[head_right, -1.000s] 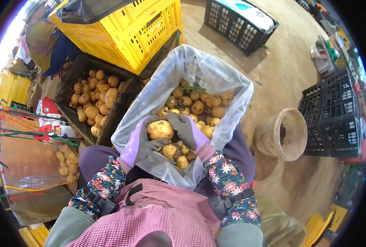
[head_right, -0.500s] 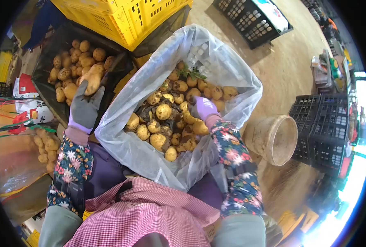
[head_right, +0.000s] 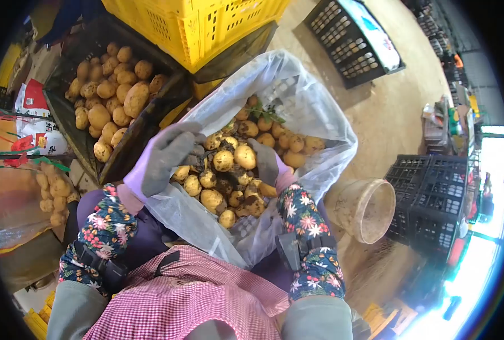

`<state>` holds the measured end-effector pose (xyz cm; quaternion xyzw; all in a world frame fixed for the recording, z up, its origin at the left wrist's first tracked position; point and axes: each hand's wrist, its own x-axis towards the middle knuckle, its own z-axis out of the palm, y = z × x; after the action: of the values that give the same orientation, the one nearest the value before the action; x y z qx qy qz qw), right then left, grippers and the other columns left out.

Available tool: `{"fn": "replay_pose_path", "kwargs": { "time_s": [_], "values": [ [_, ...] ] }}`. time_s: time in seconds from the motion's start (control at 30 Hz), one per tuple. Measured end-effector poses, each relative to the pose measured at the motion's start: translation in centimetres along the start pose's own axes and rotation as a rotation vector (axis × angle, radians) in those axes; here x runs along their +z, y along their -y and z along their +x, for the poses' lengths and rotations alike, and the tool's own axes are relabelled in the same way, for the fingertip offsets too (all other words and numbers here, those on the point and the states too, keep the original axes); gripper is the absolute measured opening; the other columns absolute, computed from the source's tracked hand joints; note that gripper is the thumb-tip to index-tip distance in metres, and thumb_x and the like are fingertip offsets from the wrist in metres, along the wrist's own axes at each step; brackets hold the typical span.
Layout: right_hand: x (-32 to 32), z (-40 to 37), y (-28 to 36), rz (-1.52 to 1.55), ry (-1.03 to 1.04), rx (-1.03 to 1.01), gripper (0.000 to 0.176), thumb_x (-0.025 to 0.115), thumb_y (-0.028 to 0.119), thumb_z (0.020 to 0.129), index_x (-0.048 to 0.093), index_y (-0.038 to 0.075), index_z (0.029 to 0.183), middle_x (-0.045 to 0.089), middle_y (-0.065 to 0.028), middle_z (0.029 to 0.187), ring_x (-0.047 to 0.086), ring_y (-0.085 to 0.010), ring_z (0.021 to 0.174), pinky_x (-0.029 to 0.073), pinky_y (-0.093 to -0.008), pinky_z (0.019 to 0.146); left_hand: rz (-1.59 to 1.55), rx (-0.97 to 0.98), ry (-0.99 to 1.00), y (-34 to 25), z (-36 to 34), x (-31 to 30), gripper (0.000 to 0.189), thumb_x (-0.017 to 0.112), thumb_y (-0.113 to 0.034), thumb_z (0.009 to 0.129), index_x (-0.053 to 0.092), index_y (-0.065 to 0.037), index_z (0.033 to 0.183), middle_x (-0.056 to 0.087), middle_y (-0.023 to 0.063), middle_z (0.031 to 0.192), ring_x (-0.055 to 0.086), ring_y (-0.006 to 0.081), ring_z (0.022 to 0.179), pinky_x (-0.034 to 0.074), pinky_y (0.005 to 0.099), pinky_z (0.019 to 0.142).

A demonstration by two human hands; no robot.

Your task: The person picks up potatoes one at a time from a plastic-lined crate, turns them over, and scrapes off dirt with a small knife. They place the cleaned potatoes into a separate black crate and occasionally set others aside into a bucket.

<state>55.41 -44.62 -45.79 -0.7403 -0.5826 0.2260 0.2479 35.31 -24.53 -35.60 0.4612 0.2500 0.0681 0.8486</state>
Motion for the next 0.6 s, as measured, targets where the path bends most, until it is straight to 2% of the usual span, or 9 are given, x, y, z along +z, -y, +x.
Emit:
{"fn": "replay_pose_path", "kwargs": {
  "time_s": [0.07,0.1,0.13,0.17,0.2,0.27,0.4,0.47,0.6],
  "values": [
    [-2.1,-0.1,5.5,0.323,0.098,0.184,0.043,0.059,0.011,0.088,0.045,0.0,0.126,0.061,-0.008,0.102,0.063,-0.0192,0.087,0.053,-0.0357,0.07,0.539,0.091,0.131,0.9,-0.6,1.1,0.048,0.056,-0.032,0.095,0.046,0.0,0.13,0.055,0.0114,0.122,0.057,0.0212,0.108,0.046,0.0286,0.092],
    [-2.3,-0.5,7.0,0.421,0.01,0.029,0.044,0.052,0.034,0.094,0.047,0.0,0.122,0.061,-0.0083,0.101,0.063,-0.0211,0.084,0.052,-0.0351,0.071,0.802,0.37,0.126,1.5,-0.9,1.7,0.048,0.059,-0.031,0.093,0.047,-0.001,0.129,0.056,0.0104,0.119,0.057,0.0181,0.104,0.046,0.0281,0.09],
    [-2.6,-0.2,8.7,0.42,0.003,0.023,0.044,0.052,0.034,0.094,0.047,0.0,0.122,0.061,-0.0083,0.101,0.063,-0.0211,0.084,0.052,-0.0351,0.071,1.057,0.647,0.118,1.9,-1.2,2.5,0.049,0.063,-0.03,0.091,0.047,-0.003,0.129,0.056,0.0094,0.116,0.057,0.0149,0.1,0.047,0.0275,0.087],
    [-3.0,0.0,10.7,0.928,0.0,0.472,0.049,0.045,0.043,0.096,0.048,0.001,0.121,0.061,-0.0088,0.1,0.063,-0.021,0.08,0.052,-0.0333,0.068,1.199,0.762,0.099,1.3,-1.8,3.3,0.05,0.066,-0.032,0.088,0.05,-0.004,0.127,0.058,0.0088,0.112,0.058,0.0151,0.099,0.048,0.0268,0.086],
    [-3.8,0.1,12.3,1.422,-0.001,0.944,0.056,0.038,0.052,0.097,0.049,0.002,0.12,0.062,-0.0093,0.098,0.063,-0.0209,0.076,0.051,-0.0314,0.065,1.196,0.757,0.102,1.5,-2.0,3.4,0.05,0.066,-0.032,0.088,0.05,-0.004,0.127,0.058,0.0088,0.112,0.058,0.0151,0.099,0.048,0.0268,0.086],
    [-6.3,-0.5,11.8,1.385,0.284,0.732,0.064,0.039,0.059,0.093,0.056,0.002,0.116,0.065,-0.0131,0.099,0.064,-0.0221,0.077,0.051,-0.03,0.065,0.29,0.091,0.15,2.5,-1.7,3.2,0.052,0.067,-0.037,0.086,0.052,-0.003,0.123,0.06,0.0075,0.106,0.06,0.0153,0.094,0.05,0.0255,0.083],
    [-5.9,-1.6,4.0,0.515,-0.029,0.702,0.053,0.05,0.049,0.091,0.056,0.003,0.118,0.067,-0.0133,0.103,0.066,-0.0221,0.088,0.052,-0.0331,0.072,-0.052,-0.012,0.015,2.0,-1.6,1.0,0.045,0.047,-0.037,0.097,0.049,-0.004,0.127,0.059,0.0105,0.11,0.063,0.0216,0.095,0.054,0.0361,0.08],
    [-5.3,-2.2,1.7,-0.279,0.244,0.687,0.046,0.055,0.044,0.086,0.058,0.008,0.115,0.067,-0.0149,0.104,0.066,-0.0275,0.093,0.052,-0.0387,0.077,-0.182,-0.014,-0.034,2.2,-1.7,0.7,0.045,0.045,-0.037,0.098,0.048,-0.002,0.128,0.059,0.012,0.112,0.063,0.0221,0.096,0.055,0.0356,0.081],
    [2.2,-4.9,-2.2,-0.754,0.671,0.369,0.035,0.061,0.029,0.079,0.059,0.015,0.111,0.065,-0.012,0.106,0.063,-0.0318,0.098,0.05,-0.0413,0.077,-0.105,0.065,0.037,3.7,-0.5,-1.0,0.045,0.039,-0.03,0.101,0.041,0.003,0.13,0.057,0.0162,0.118,0.062,0.0254,0.102,0.056,0.0361,0.084]
  ]
}}
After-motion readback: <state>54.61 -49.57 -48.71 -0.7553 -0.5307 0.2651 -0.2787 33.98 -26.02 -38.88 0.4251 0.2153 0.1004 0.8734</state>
